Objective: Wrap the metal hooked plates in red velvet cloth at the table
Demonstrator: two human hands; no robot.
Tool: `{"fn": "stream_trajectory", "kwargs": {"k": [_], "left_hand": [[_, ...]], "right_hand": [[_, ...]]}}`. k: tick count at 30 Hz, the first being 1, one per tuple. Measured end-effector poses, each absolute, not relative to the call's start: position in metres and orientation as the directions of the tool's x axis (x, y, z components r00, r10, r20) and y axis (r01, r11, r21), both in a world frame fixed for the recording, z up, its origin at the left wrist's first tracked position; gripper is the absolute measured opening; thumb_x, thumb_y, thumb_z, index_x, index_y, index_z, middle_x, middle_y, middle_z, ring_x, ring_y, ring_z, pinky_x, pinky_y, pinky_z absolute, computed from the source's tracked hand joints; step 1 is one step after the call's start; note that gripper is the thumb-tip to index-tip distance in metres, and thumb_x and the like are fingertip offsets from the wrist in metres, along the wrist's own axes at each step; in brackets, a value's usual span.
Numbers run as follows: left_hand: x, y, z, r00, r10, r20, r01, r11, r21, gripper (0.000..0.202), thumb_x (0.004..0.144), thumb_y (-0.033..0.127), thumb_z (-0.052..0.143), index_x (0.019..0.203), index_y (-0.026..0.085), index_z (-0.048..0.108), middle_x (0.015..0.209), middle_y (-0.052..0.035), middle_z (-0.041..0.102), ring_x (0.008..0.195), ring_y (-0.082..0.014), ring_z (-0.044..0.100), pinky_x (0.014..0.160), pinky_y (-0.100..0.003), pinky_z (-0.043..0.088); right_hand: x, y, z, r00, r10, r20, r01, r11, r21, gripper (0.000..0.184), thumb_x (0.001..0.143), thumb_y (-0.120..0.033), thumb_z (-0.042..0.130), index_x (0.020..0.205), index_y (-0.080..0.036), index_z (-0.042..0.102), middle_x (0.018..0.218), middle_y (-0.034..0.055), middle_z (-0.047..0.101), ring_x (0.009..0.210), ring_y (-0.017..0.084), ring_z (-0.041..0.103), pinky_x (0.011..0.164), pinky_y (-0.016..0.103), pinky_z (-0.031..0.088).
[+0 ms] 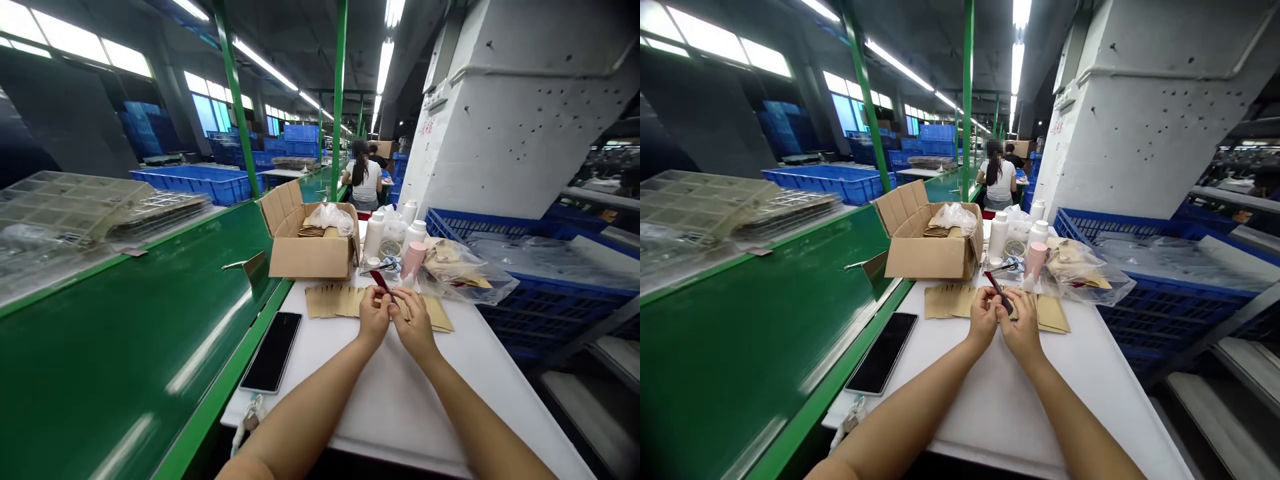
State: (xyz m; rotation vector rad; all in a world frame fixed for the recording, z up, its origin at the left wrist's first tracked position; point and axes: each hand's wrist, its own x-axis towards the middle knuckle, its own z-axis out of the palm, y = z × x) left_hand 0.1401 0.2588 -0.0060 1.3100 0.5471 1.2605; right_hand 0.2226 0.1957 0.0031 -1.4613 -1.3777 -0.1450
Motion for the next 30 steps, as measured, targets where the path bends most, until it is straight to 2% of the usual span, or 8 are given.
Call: {"fn": "stream_trajectory", "kwargs": {"k": [7, 13, 16, 22, 26, 30], "left_hand": [[0.136, 0.260, -0.005, 0.359, 0.814, 0.456, -0.341, -0.340, 0.876, 0.020, 0.082, 0.036, 0.058, 0.090, 0.018, 0.055, 0.093, -0.0055, 0.056, 0.082, -0.0151, 0.055, 0.066, -0.022, 0.045], [0.135, 0.258, -0.005, 0.401, 0.764, 0.506, -0.356, -0.379, 0.854, 0.026, 0.082, 0.035, 0.058, 0.103, 0.020, 0.057, 0.101, -0.0070, 0.055, 0.083, -0.0155, 0.055, 0.065, -0.022, 0.045], [0.135, 0.259, -0.005, 0.411, 0.764, 0.498, -0.343, -0.376, 0.861, 0.023, 0.082, 0.032, 0.058, 0.102, 0.020, 0.057, 0.099, -0.0063, 0.055, 0.083, -0.0154, 0.055, 0.066, -0.022, 0.046], [0.136, 0.255, -0.003, 0.436, 0.761, 0.481, -0.282, -0.392, 0.876, 0.034, 0.075, 0.028, 0.063, 0.108, 0.020, 0.055, 0.106, -0.0081, 0.054, 0.082, -0.0154, 0.055, 0.067, -0.024, 0.050], [0.132, 0.248, 0.001, 0.476, 0.709, 0.520, -0.239, -0.465, 0.853, 0.043, 0.076, 0.024, 0.061, 0.118, 0.022, 0.052, 0.112, -0.0096, 0.054, 0.085, -0.0167, 0.055, 0.065, -0.024, 0.048], [0.129, 0.249, 0.002, 0.481, 0.673, 0.563, -0.261, -0.503, 0.824, 0.038, 0.078, 0.021, 0.056, 0.116, 0.021, 0.053, 0.113, -0.0092, 0.056, 0.089, -0.0172, 0.057, 0.070, -0.025, 0.046]], "right_hand": [[0.221, 0.191, 0.014, 0.433, 0.630, 0.644, 0.653, 0.273, -0.706, 0.025, 0.085, -0.041, 0.056, 0.097, -0.021, 0.064, 0.114, 0.0096, 0.059, 0.111, 0.025, 0.052, 0.099, 0.044, 0.039], [0.219, 0.188, 0.016, 0.405, 0.588, 0.700, 0.717, 0.270, -0.642, 0.021, 0.083, -0.039, 0.058, 0.092, -0.021, 0.064, 0.115, 0.0090, 0.059, 0.111, 0.026, 0.052, 0.098, 0.047, 0.039], [0.217, 0.188, 0.016, 0.416, 0.559, 0.717, 0.737, 0.255, -0.626, 0.021, 0.081, -0.038, 0.059, 0.091, -0.021, 0.064, 0.119, 0.0098, 0.057, 0.115, 0.027, 0.051, 0.100, 0.049, 0.037], [0.218, 0.189, 0.016, 0.441, 0.533, 0.723, 0.725, 0.263, -0.636, 0.029, 0.077, -0.037, 0.062, 0.100, -0.020, 0.062, 0.125, 0.0120, 0.053, 0.119, 0.028, 0.048, 0.102, 0.050, 0.037], [0.222, 0.189, 0.018, 0.491, 0.494, 0.717, 0.718, 0.237, -0.655, 0.023, 0.077, -0.035, 0.063, 0.095, -0.021, 0.064, 0.120, 0.0109, 0.055, 0.116, 0.027, 0.050, 0.101, 0.048, 0.038], [0.231, 0.188, 0.021, 0.542, 0.430, 0.722, 0.717, 0.212, -0.664, 0.020, 0.075, -0.036, 0.067, 0.087, -0.020, 0.064, 0.112, 0.0097, 0.057, 0.109, 0.025, 0.053, 0.100, 0.047, 0.039]]}}
